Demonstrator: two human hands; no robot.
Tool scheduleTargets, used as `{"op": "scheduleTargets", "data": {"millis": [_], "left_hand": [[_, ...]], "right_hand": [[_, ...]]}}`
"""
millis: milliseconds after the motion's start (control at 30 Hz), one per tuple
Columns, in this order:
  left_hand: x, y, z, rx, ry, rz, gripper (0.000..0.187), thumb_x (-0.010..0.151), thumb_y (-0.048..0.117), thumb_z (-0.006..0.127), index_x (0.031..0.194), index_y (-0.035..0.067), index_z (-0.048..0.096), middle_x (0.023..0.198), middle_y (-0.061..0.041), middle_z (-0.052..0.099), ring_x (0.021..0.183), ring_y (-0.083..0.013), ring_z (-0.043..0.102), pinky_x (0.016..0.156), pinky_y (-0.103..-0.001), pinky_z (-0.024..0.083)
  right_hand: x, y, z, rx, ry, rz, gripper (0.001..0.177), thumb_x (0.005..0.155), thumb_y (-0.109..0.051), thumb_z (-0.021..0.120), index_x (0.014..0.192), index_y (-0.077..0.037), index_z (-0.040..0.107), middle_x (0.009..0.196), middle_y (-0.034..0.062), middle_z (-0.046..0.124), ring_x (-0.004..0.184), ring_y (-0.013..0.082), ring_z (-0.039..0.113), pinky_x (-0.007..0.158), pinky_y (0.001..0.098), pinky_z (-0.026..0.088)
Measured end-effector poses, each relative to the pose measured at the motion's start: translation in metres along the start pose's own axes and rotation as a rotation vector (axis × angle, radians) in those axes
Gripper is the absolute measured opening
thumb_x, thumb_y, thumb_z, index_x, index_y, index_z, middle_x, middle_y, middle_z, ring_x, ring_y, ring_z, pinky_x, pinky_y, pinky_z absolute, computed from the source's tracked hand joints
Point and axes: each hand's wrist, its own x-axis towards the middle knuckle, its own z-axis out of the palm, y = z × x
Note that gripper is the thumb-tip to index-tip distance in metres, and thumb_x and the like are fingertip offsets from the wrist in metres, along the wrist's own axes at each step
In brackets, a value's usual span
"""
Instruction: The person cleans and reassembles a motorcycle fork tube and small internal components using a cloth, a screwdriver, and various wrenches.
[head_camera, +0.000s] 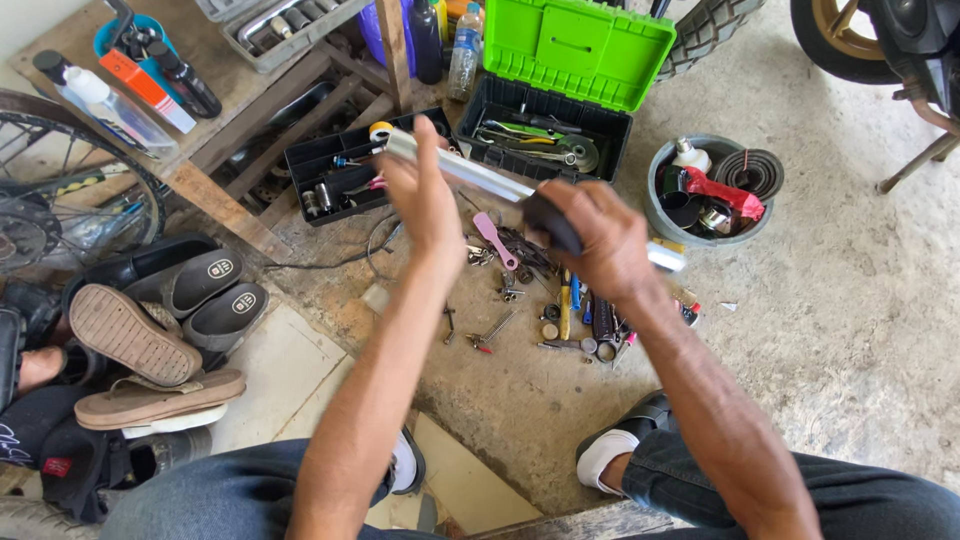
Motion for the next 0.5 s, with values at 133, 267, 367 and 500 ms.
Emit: {"op": "scheduleTargets", "data": {"millis": [133,267,367,500], "left_hand": [[0.046,0.053,-0.015,0.725,-0.017,1.053,0.056,0.111,0.053,0.059,0.132,0.004,0.045,0.118,-0.019,0.055,0.116,-0.0249,0.055,0.105,-0.041,0.048],[0.058,0.098,0.009,1.264,-0.799,0.675,0.059,0.103,0.067,0.060,0.110,0.009,0.068,0.092,-0.007,0.069,0.085,-0.0183,0.068,0.085,-0.037,0.057],[0.051,0.121,0.023,1.671,-1.145,0.258,0.072,0.083,0.077,0.066,0.102,0.008,0.075,0.079,-0.010,0.073,0.065,-0.0213,0.071,0.069,-0.036,0.060],[0.032,0.105,0.031,1.605,-1.396,-0.208,0.054,0.074,0.056,0.073,0.103,0.011,0.075,0.075,-0.007,0.083,0.057,-0.0194,0.078,0.062,-0.039,0.069]], "right_hand": [[0.019,0.013,-0.040,-0.120,0.052,-0.112,0.073,0.070,-0.001,0.089,0.136,-0.016,0.061,0.119,0.0152,0.068,0.105,0.0322,0.073,0.086,0.0410,0.064],[0.031,0.007,-0.066,-0.275,0.042,-0.241,0.061,0.083,-0.009,0.089,0.138,-0.017,0.063,0.121,0.0144,0.068,0.104,0.0301,0.073,0.085,0.0421,0.063],[0.030,0.000,-0.079,-0.346,0.035,-0.315,0.054,0.088,-0.019,0.086,0.137,-0.021,0.062,0.117,0.0126,0.067,0.106,0.0303,0.073,0.083,0.0424,0.061],[0.024,-0.005,-0.070,-0.328,0.003,-0.364,0.048,0.094,-0.022,0.085,0.136,-0.023,0.062,0.114,0.0083,0.067,0.101,0.0254,0.073,0.084,0.0413,0.062]]}}
